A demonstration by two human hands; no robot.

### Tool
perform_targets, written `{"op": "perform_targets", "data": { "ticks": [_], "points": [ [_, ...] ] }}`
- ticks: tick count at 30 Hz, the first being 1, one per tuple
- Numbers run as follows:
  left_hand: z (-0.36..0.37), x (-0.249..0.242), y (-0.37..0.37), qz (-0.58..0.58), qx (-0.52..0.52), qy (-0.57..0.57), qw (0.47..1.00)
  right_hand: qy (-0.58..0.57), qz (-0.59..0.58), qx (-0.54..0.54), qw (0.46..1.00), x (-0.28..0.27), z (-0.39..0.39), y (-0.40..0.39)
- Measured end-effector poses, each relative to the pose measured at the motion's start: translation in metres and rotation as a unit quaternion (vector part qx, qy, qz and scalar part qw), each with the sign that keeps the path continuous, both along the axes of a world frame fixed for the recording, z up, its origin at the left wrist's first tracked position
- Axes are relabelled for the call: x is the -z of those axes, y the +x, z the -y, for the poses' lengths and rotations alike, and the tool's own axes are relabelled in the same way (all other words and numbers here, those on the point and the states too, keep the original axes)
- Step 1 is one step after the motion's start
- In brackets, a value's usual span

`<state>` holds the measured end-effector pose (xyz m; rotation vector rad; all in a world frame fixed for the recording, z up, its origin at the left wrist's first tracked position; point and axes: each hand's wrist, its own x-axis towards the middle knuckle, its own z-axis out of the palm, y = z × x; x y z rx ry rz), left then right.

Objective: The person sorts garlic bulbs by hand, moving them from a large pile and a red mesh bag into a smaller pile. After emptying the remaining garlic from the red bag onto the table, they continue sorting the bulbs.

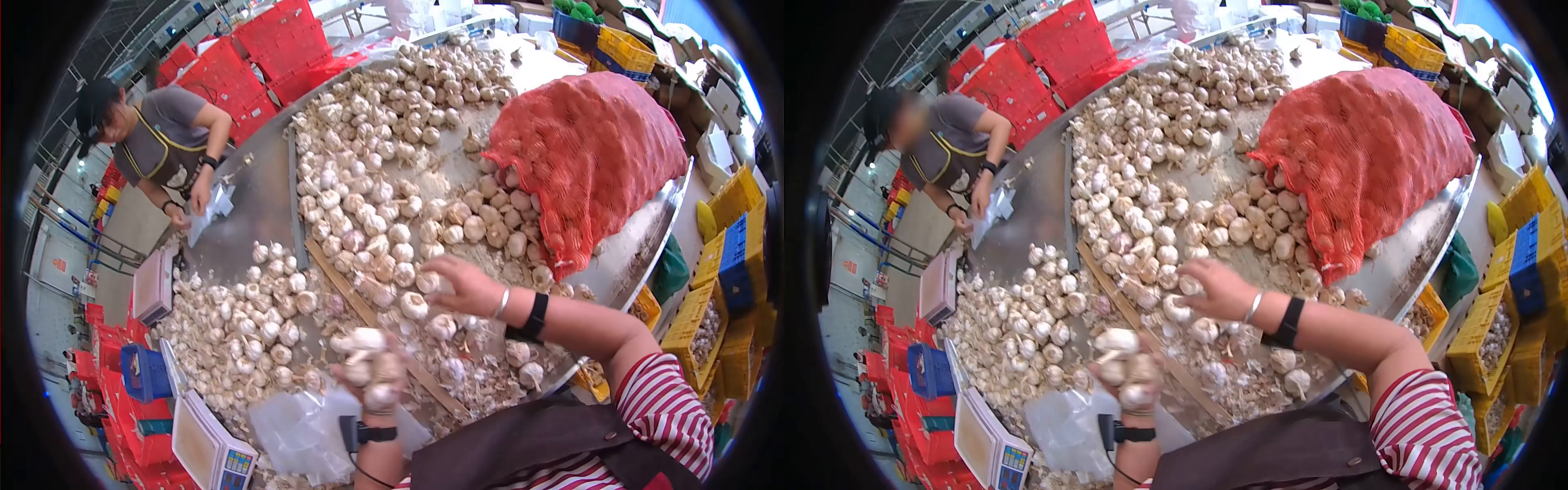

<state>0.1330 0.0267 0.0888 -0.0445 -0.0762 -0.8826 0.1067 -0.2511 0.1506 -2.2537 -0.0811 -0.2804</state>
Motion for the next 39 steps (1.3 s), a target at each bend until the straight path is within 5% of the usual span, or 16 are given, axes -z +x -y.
{"op": "perform_targets", "data": {
  "ticks": [3, 4, 5, 7, 8, 10, 13, 16, 20, 22, 23, 27, 29, 31, 35, 39],
  "points": [
    [-0.041, -0.047, 0.081, 0.096, -0.109, 0.149, 0.978, -0.144, -0.038, 0.042, 0.988, 0.012, 0.042, 0.049],
    [-0.056, -0.059, 0.105, -0.001, -0.156, 0.193, 0.969, -0.185, -0.073, 0.044, 0.979, 0.015, 0.049, 0.065],
    [-0.079, -0.051, 0.131, 0.079, -0.252, 0.394, 0.881, -0.224, -0.109, 0.045, 0.967, 0.014, 0.055, 0.078],
    [-0.081, -0.060, 0.154, 0.120, -0.352, 0.569, 0.733, -0.248, -0.162, 0.035, 0.954, 0.002, 0.057, 0.093],
    [-0.077, -0.056, 0.162, 0.122, -0.355, 0.571, 0.730, -0.274, -0.194, 0.034, 0.941, 0.001, 0.056, 0.098],
    [-0.062, -0.043, 0.170, 0.269, -0.395, 0.741, 0.472, -0.301, -0.225, 0.046, 0.925, 0.013, 0.054, 0.105],
    [0.008, -0.056, 0.146, 0.468, -0.262, 0.757, 0.373, -0.259, -0.235, -0.018, 0.937, 0.037, 0.052, 0.116],
    [0.063, -0.027, 0.134, 0.622, -0.117, 0.749, 0.196, -0.322, -0.236, -0.046, 0.916, 0.033, 0.039, 0.108],
    [0.109, 0.004, 0.104, 0.612, -0.080, 0.739, 0.269, -0.320, -0.210, -0.064, 0.921, 0.045, 0.044, 0.092],
    [0.116, 0.007, 0.090, 0.630, -0.125, 0.752, 0.147, -0.218, -0.193, -0.057, 0.955, 0.049, 0.054, 0.082],
    [0.115, 0.010, 0.086, 0.624, -0.125, 0.757, 0.148, -0.220, -0.193, -0.065, 0.954, 0.050, 0.060, 0.078],
    [0.108, 0.017, 0.081, 0.623, -0.175, 0.740, 0.181, 0.036, -0.073, -0.026, 0.996, 0.052, 0.088, 0.089],
    [0.107, 0.023, 0.080, 0.626, -0.193, 0.732, 0.188, 0.298, -0.164, 0.070, 0.938, 0.027, 0.094, 0.108],
    [0.108, 0.026, 0.080, 0.613, -0.208, 0.735, 0.200, 0.288, -0.099, 0.124, 0.944, 0.044, 0.114, 0.143],
    [0.108, 0.027, 0.081, 0.609, -0.220, 0.737, 0.193, -0.099, -0.146, 0.129, 0.976, 0.033, 0.130, 0.203],
    [0.108, 0.019, 0.082, 0.606, -0.218, 0.733, 0.221, -0.184, -0.180, 0.044, 0.965, 0.042, 0.123, 0.241]
  ]
}}
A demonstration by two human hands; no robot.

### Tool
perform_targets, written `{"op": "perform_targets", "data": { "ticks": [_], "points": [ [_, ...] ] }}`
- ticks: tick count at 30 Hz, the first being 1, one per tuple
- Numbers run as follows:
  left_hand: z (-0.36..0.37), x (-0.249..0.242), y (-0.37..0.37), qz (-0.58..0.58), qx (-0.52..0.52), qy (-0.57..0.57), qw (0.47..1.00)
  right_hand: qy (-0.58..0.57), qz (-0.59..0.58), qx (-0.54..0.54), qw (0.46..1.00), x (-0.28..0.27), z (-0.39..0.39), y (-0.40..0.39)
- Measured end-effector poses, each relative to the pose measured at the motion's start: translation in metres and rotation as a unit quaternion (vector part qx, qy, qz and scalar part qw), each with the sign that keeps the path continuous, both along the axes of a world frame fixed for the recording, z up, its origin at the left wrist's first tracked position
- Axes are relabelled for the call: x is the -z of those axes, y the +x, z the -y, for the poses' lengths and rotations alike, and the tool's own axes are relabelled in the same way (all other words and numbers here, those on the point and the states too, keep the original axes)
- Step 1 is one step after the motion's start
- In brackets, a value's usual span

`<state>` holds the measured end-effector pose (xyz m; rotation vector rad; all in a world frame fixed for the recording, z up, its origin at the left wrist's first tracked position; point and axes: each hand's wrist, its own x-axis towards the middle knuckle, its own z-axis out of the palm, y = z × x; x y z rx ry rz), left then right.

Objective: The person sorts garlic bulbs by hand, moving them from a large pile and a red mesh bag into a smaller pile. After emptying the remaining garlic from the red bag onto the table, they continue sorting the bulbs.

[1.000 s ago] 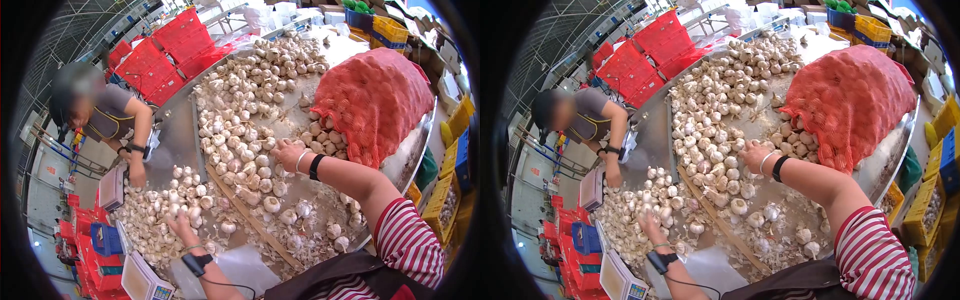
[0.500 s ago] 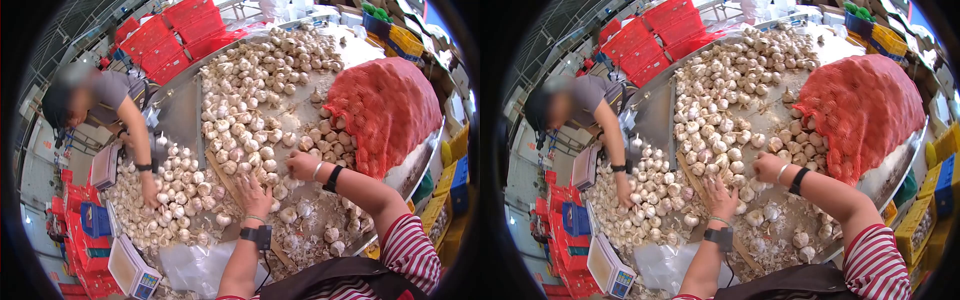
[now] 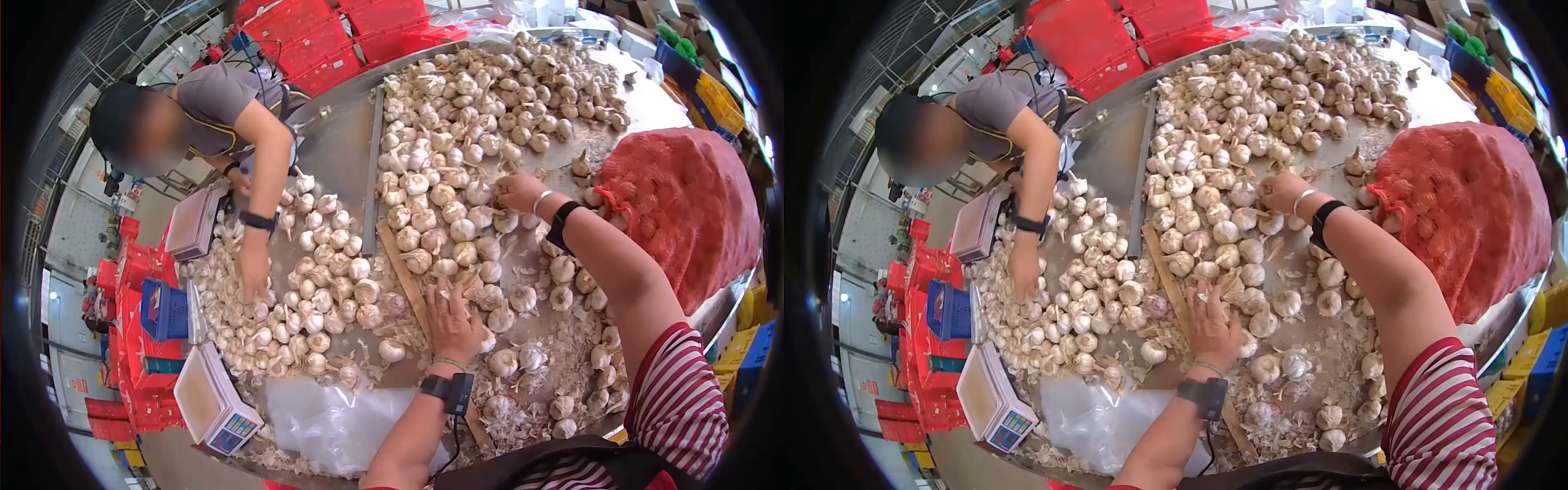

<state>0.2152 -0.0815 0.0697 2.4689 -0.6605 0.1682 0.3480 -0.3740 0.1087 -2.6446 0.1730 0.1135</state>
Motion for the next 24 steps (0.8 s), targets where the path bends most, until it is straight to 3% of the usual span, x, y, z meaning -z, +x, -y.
{"op": "perform_targets", "data": {
  "ticks": [2, 6, 10, 16, 17, 21, 24],
  "points": [
    [0.000, 0.000, -0.001, -0.001, 0.006, -0.005, 1.000, -0.057, -0.098, -0.021, 0.993, -0.024, -0.015, 0.001],
    [0.000, -0.001, -0.002, -0.006, 0.000, -0.015, 1.000, -0.136, -0.016, 0.011, 0.990, -0.012, -0.028, -0.002],
    [0.000, 0.001, -0.003, -0.010, -0.016, -0.015, 1.000, -0.182, -0.051, -0.017, 0.982, -0.014, -0.045, -0.021],
    [0.000, 0.001, -0.002, -0.016, -0.017, -0.028, 0.999, -0.162, -0.091, -0.010, 0.983, -0.016, -0.062, -0.073],
    [-0.001, 0.002, -0.003, -0.012, -0.017, -0.042, 0.999, -0.172, -0.096, -0.048, 0.979, -0.020, -0.063, -0.085],
    [-0.003, 0.009, -0.003, 0.010, -0.032, -0.071, 0.997, -0.137, -0.015, -0.029, 0.990, -0.007, -0.071, -0.137],
    [-0.008, 0.005, -0.006, -0.001, -0.018, -0.081, 0.997, -0.122, -0.032, -0.040, 0.991, -0.006, -0.074, -0.174]
  ]
}}
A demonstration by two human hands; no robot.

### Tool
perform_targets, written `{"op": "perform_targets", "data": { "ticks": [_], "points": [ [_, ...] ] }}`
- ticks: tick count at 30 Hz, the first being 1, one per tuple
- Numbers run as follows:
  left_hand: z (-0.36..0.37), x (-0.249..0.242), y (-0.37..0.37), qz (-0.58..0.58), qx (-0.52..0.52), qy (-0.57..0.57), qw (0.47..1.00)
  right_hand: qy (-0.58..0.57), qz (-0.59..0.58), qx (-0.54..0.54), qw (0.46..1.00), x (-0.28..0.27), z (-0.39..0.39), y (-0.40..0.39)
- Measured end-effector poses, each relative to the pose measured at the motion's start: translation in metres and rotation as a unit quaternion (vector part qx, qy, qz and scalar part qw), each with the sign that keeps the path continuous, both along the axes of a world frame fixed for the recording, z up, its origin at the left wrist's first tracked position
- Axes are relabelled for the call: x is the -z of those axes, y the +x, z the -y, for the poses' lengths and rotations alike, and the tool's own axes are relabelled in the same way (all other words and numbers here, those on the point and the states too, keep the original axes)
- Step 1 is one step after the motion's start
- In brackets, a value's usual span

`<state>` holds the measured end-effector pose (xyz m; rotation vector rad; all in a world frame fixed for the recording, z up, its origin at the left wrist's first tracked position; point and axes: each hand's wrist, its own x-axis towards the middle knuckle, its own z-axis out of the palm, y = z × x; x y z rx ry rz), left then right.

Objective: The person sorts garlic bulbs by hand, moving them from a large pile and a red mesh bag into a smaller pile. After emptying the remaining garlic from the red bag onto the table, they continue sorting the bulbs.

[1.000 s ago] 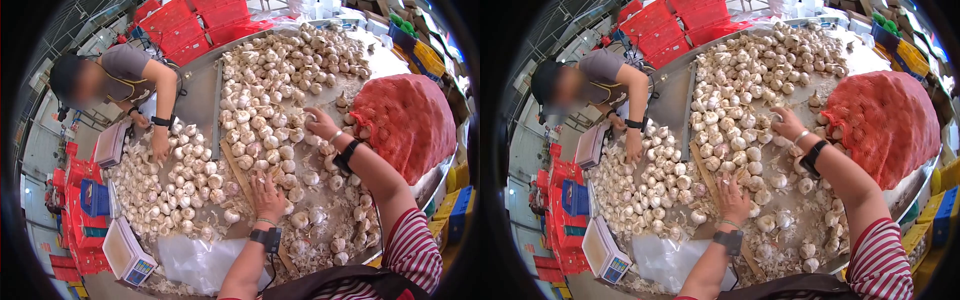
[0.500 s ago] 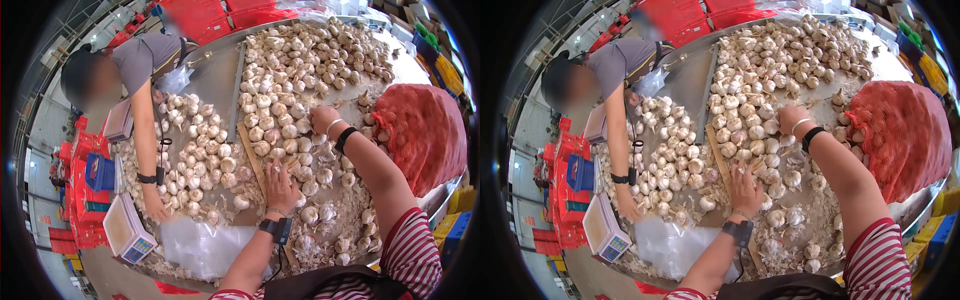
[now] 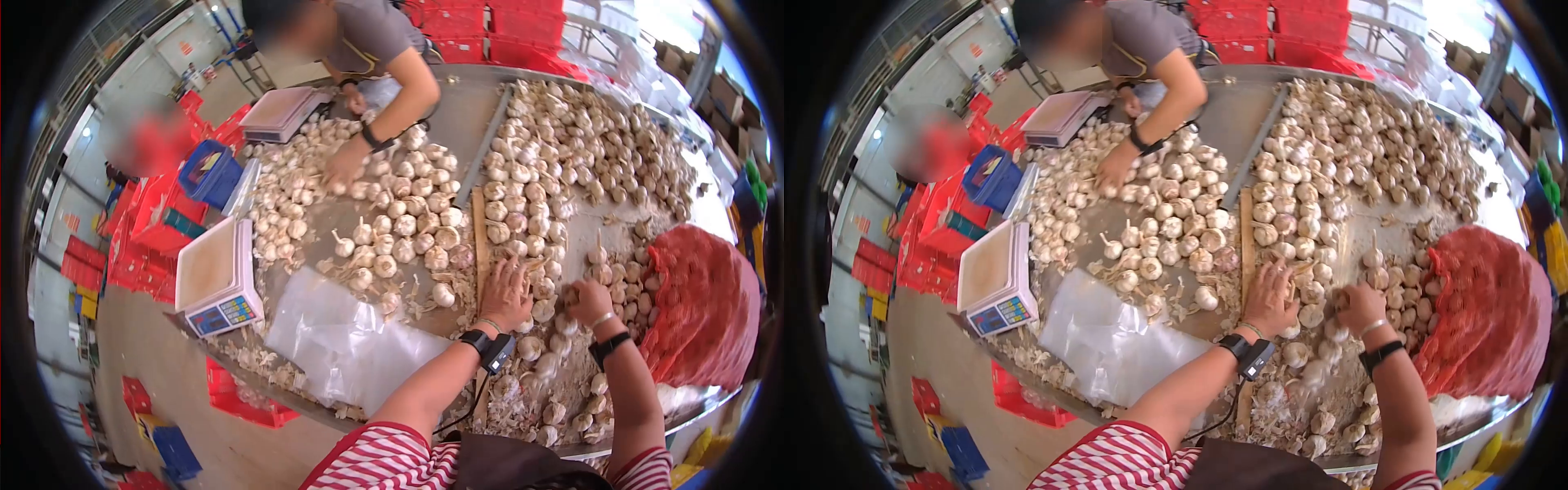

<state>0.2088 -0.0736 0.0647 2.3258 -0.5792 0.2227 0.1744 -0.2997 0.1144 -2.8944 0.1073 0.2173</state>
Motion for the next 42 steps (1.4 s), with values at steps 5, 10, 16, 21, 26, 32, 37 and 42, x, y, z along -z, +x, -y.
{"op": "perform_targets", "data": {
  "ticks": [5, 10, 16, 21, 26, 32, 37, 42],
  "points": [
    [-0.012, 0.004, -0.001, -0.009, 0.046, 0.003, 0.999, 0.238, 0.056, 0.061, 0.968, -0.021, 0.001, -0.068],
    [-0.025, 0.017, -0.002, -0.003, 0.092, 0.028, 0.995, 0.677, 0.030, 0.235, 0.696, -0.087, 0.002, -0.157],
    [-0.013, 0.014, -0.024, 0.049, 0.095, 0.114, 0.988, 0.732, 0.160, 0.250, 0.613, -0.073, 0.038, -0.278],
    [0.008, 0.011, -0.056, -0.034, 0.113, 0.112, 0.987, 0.757, 0.269, 0.286, 0.522, -0.013, 0.078, -0.386],
    [0.022, 0.034, -0.060, 0.011, 0.179, 0.181, 0.967, 0.778, 0.305, 0.284, 0.469, 0.003, 0.058, -0.457],
    [0.006, 0.011, -0.083, 0.027, 0.177, 0.118, 0.977, 0.871, 0.384, 0.268, 0.151, 0.031, 0.004, -0.482],
    [-0.013, -0.016, -0.102, -0.004, 0.144, -0.014, 0.990, 0.764, 0.347, 0.534, 0.102, 0.102, -0.025, -0.516],
    [-0.020, -0.026, -0.111, -0.028, 0.121, 0.134, 0.983, 0.685, 0.286, 0.646, 0.179, 0.164, 0.007, -0.558]
  ]
}}
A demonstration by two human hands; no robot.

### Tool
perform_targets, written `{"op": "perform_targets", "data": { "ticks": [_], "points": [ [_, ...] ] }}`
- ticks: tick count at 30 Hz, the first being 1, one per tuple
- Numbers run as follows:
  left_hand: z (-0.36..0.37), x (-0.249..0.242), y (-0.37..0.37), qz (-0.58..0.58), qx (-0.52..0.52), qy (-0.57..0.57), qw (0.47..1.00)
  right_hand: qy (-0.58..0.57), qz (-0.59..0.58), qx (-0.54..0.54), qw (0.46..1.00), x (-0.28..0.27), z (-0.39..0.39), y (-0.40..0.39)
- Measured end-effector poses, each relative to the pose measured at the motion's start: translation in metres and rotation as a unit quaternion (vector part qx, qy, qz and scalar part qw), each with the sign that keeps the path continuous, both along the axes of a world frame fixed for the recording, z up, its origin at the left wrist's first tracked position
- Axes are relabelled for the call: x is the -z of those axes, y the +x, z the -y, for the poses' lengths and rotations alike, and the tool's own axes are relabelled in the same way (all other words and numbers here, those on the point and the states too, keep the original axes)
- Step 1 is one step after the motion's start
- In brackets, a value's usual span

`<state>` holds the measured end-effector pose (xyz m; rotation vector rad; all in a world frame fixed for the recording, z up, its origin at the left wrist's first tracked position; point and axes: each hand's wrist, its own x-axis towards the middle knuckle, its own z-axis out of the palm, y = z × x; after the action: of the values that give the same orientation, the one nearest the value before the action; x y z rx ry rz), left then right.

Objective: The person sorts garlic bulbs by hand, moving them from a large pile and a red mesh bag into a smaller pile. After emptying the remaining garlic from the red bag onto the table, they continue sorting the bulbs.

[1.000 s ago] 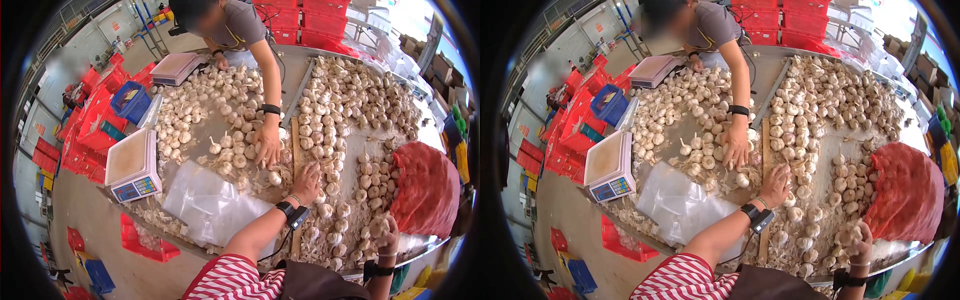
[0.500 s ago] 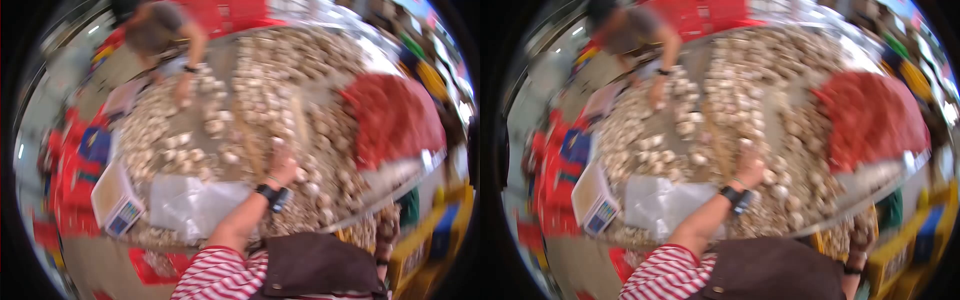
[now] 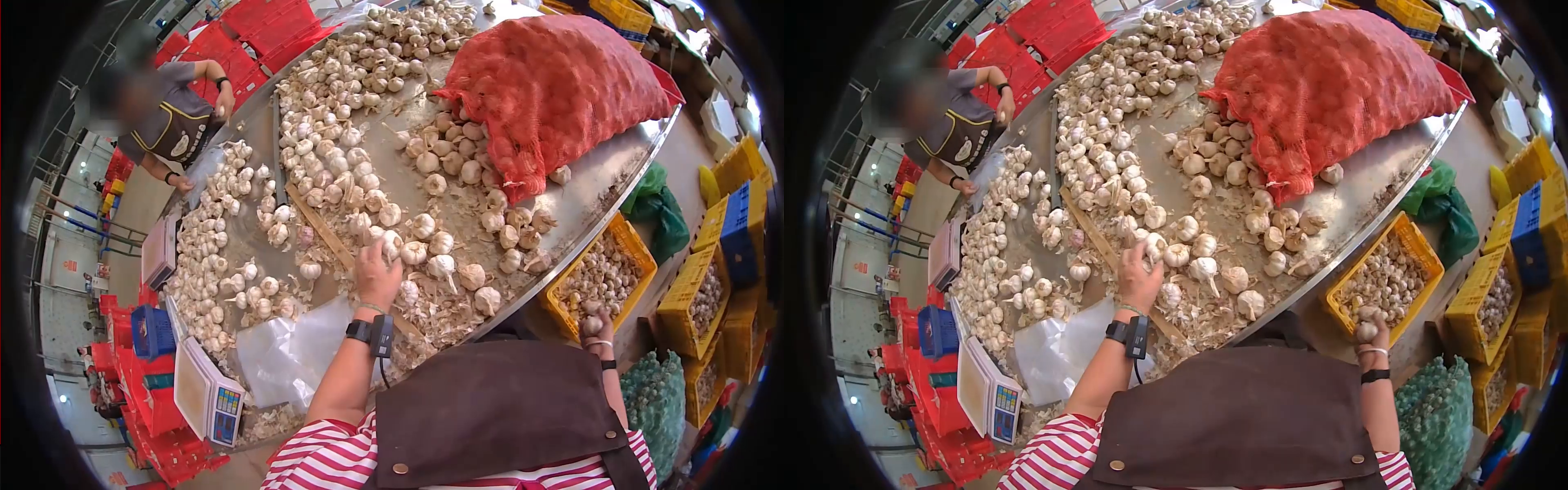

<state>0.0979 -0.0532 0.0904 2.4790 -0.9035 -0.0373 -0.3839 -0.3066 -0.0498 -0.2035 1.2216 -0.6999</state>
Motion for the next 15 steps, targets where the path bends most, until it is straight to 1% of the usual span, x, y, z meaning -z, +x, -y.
{"op": "perform_targets", "data": {
  "ticks": [1, 3, 4, 6, 7, 8, 9, 10, 11, 12, 13, 14, 15],
  "points": [
    [0.001, 0.002, 0.000, -0.009, 0.011, 0.000, 1.000, -0.032, 0.020, 0.012, 0.999, 0.015, 0.018, -0.011],
    [0.007, 0.000, 0.001, -0.020, 0.003, -0.010, 1.000, -0.083, -0.038, 0.111, 0.990, -0.003, 0.049, -0.010],
    [0.011, 0.000, 0.002, -0.033, -0.002, -0.023, 0.999, -0.089, -0.005, 0.117, 0.989, -0.013, 0.063, -0.019],
    [0.018, 0.003, 0.007, -0.026, -0.002, -0.023, 0.999, -0.012, -0.090, 0.146, 0.985, -0.089, 0.068, 0.005],
    [0.021, 0.004, 0.010, -0.020, -0.007, -0.023, 1.000, -0.014, -0.090, 0.149, 0.985, -0.107, 0.074, 0.012],
    [0.022, 0.004, 0.014, -0.021, -0.005, -0.024, 0.999, -0.097, -0.168, 0.069, 0.979, -0.120, 0.079, 0.018],
    [0.024, 0.003, 0.018, -0.003, 0.020, -0.018, 1.000, -0.176, -0.243, -0.011, 0.954, -0.126, 0.083, 0.024],
    [0.026, 0.003, 0.021, 0.015, 0.045, -0.013, 0.999, -0.175, -0.246, -0.009, 0.953, -0.116, 0.094, 0.026],
    [0.028, 0.004, 0.024, 0.012, 0.048, -0.013, 0.999, -0.314, -0.211, -0.077, 0.923, -0.100, 0.109, 0.026],
    [0.030, 0.005, 0.025, 0.018, 0.039, 0.004, 0.999, -0.444, -0.171, -0.145, 0.867, -0.115, 0.110, 0.046],
    [0.030, 0.006, 0.026, 0.023, 0.028, 0.021, 0.999, -0.403, -0.150, -0.148, 0.891, -0.133, 0.112, 0.064],
    [0.031, 0.004, 0.028, 0.018, 0.029, 0.022, 0.999, -0.360, -0.128, -0.151, 0.912, -0.191, 0.090, 0.119],
    [0.033, -0.003, 0.032, -0.034, 0.022, 0.021, 0.999, -0.389, -0.147, -0.207, 0.885, -0.222, 0.077, 0.156]
  ]
}}
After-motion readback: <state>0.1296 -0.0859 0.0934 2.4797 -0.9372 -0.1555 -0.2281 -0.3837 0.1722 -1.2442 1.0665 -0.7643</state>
